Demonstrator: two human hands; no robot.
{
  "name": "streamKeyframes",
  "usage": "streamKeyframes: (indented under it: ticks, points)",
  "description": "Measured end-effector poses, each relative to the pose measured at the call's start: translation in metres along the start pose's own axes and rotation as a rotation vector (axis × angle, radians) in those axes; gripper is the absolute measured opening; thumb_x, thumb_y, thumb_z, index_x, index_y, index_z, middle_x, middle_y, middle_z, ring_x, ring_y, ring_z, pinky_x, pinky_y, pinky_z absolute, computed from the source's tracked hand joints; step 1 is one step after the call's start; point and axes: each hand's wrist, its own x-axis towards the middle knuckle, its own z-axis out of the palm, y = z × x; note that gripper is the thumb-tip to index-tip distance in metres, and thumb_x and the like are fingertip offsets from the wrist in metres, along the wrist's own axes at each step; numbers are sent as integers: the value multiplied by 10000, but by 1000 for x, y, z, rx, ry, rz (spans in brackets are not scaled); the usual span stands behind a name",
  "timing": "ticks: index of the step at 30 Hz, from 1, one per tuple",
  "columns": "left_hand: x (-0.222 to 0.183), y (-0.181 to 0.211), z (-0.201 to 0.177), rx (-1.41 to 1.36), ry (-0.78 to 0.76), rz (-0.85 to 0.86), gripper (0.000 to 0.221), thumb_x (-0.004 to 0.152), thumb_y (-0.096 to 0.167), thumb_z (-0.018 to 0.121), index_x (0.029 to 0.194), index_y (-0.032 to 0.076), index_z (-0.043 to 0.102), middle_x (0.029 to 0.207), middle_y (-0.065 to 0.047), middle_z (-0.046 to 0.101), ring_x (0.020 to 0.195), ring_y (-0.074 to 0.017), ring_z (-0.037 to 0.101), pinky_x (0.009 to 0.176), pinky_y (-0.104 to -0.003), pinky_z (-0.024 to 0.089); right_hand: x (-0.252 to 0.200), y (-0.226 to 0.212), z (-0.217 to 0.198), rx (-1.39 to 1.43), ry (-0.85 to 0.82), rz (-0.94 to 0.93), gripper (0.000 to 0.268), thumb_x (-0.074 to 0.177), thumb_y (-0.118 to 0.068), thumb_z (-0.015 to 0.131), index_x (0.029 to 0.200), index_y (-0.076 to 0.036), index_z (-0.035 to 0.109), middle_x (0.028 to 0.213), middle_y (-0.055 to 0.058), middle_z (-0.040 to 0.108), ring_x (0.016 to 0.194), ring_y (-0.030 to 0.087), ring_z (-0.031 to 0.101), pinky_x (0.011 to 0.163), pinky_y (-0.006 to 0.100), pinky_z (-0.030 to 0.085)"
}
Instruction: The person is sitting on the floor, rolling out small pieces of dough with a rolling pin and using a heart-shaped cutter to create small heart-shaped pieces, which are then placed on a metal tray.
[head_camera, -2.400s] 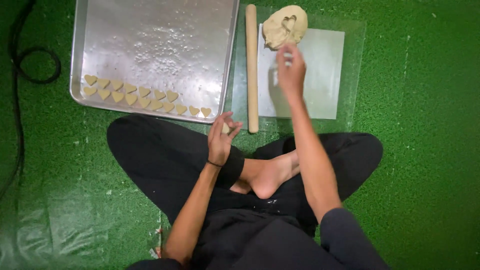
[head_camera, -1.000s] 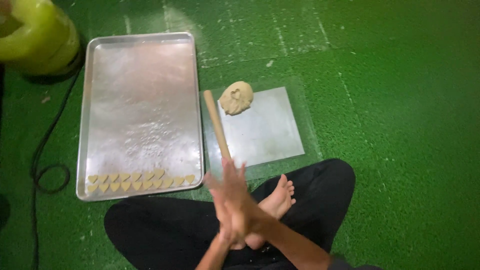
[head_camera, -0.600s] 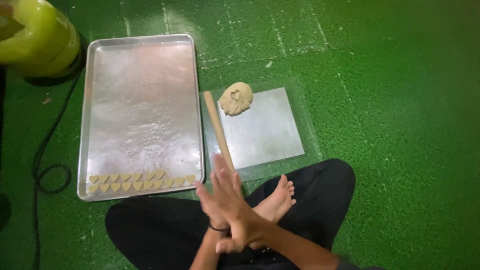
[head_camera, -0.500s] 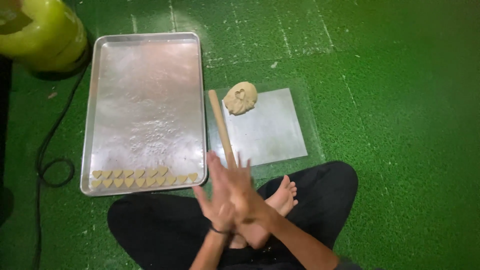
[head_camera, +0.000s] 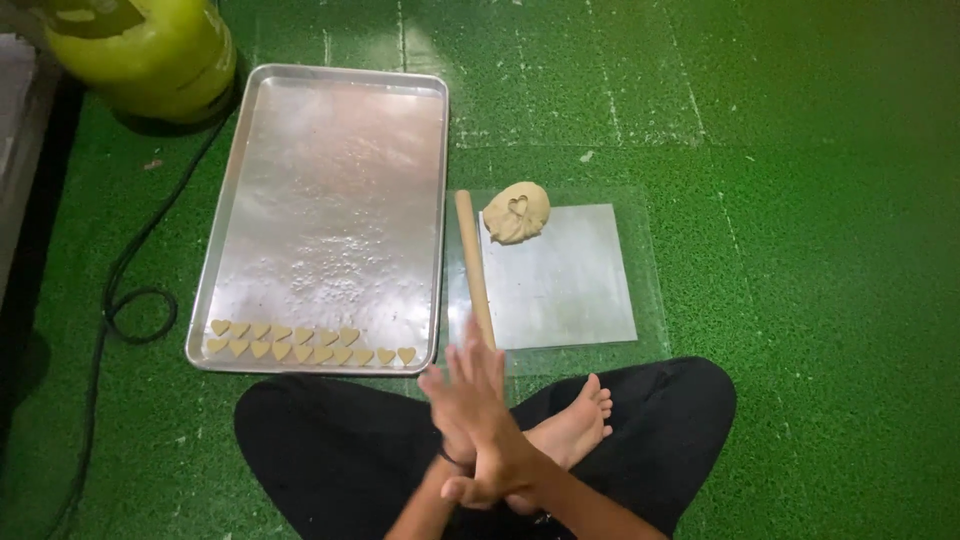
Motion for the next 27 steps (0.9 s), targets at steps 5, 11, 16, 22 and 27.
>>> streamKeyframes:
  ticks: [5,11,16,22,27]
  points:
    - [-2,-28,18,1216,73,33,867,956,713,66,1642,187,10,1743,-82,68,1592,-351,124,1250,-628,118,-13,29,-2,-7,-109,29,823,887,-502,545,1551,-35,412,1704,249,163,1615,412,7,1275,622,-141]
    - [-5,-13,3,881,363,-156,821,944,653,309,1616,182,276,1660,-58,373,1452,-247,449,1166,-437,388,-15,43,-4,-97,-51,26,820,876,-366,550,1597,-47,328,1726,235,49,1612,428,-95,1261,647,-141]
    - [-6,-17,11,977,369,-147,655,1023,408,403,1589,85,329,1609,-132,440,1457,-277,451,1180,-424,381,-2,41,-7,-105,-41,48,881,988,-685,379,1614,-73,287,1731,233,46,1610,482,-67,1265,713,5]
    - [-18,-8,-41,94,263,-124,658,1078,535,314,1606,142,316,1583,-134,426,1314,-284,542,1011,-460,521,-6,32,3,-38,-84,23,693,985,-472,469,1538,-57,426,1660,218,311,1611,430,78,1295,660,-47]
    - [-20,-21,-24,832,342,-105,772,1022,583,191,1649,143,96,1712,-120,191,1537,-303,255,1205,-429,273,-2,40,0,-93,45,92,879,983,-663,306,1628,-67,266,1733,263,-13,1608,471,-160,1228,711,-209]
